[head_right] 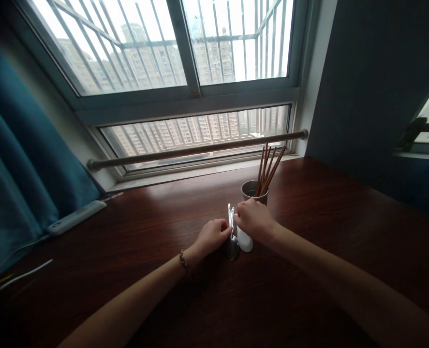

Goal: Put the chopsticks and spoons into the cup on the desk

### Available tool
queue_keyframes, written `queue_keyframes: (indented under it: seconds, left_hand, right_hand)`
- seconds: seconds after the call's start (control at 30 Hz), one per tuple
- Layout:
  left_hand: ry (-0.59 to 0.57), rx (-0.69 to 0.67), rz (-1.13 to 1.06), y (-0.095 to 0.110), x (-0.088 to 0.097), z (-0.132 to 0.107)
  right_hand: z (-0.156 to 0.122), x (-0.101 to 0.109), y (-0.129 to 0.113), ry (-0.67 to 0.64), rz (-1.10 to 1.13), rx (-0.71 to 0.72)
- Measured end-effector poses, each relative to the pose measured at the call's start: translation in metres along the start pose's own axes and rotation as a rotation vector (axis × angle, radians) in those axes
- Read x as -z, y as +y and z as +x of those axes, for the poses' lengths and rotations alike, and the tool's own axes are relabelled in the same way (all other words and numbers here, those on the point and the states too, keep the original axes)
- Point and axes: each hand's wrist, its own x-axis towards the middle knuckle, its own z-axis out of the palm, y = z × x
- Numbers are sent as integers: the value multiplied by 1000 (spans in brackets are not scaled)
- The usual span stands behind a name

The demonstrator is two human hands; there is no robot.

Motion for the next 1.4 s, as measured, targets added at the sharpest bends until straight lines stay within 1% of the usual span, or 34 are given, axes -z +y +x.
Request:
queue_keyframes:
  seconds: [0.1, 0.17, 0.23, 0.37, 0.5, 0.6, 0.67, 0.7, 0.73, 0.8, 0.87, 0.93, 1.0, 1.1, 1.2, 1.23, 1.33, 1.37, 1.4]
  left_hand:
    - [13, 2, -19, 0, 0, -1]
    - [20, 3, -36, -1, -1, -1]
    - [26, 4, -54, -2, -1, 0]
    - [48, 0, -109, -4, -3, 2]
    - [83, -42, -228, -3, -4, 2]
    - [143, -69, -366, 0, -2, 3]
    - [164, -85, -474, 2, 0, 3]
    - [147, -101, -529, 4, 1, 3]
    - [105, -124, -581, 5, 3, 3]
    - [-26, -187, -666, 8, 9, 0]
    - [-139, -244, -723, 10, 16, -3]
    - [-184, -281, -759, 11, 24, -7]
    - [-166, -295, -780, 11, 32, -9]
    - [-83, -298, -792, 10, 41, -9]
    - [9, -307, -788, 9, 44, -7]
    - [39, -311, -784, 9, 44, -7]
    - [135, -315, -766, 10, 43, -8]
    - [174, -307, -757, 11, 43, -8]
    - [216, -293, -745, 10, 42, -8]
  right_hand:
    - [2, -27, -5, -99, -42, -20]
    - [4, -36, -4, -145, -41, -40]
    - [6, -39, -2, -186, -31, -69]
    - [9, -38, 2, -257, 12, -104]
    - [11, -38, 6, -281, 70, -94]
    - [11, -36, 10, -280, 142, -67]
    - [11, -32, 13, -253, 208, -27]
    - [11, -29, 13, -235, 246, 0]
    - [10, -26, 13, -215, 289, 27]
    - [9, -17, 11, -186, 390, 72]
    - [6, -7, 8, -182, 508, 102]
    - [4, 3, 6, -184, 625, 119]
    - [2, 13, 6, -167, 714, 124]
    - [2, 22, 7, -97, 899, 100]
    - [4, 27, 8, 47, 1149, 9]
    - [4, 28, 8, 90, 1190, -12]
    - [3, 34, 10, 148, 1132, -5]
    - [2, 38, 12, 182, 1080, 4]
    - [1, 42, 15, 249, 1023, 5]
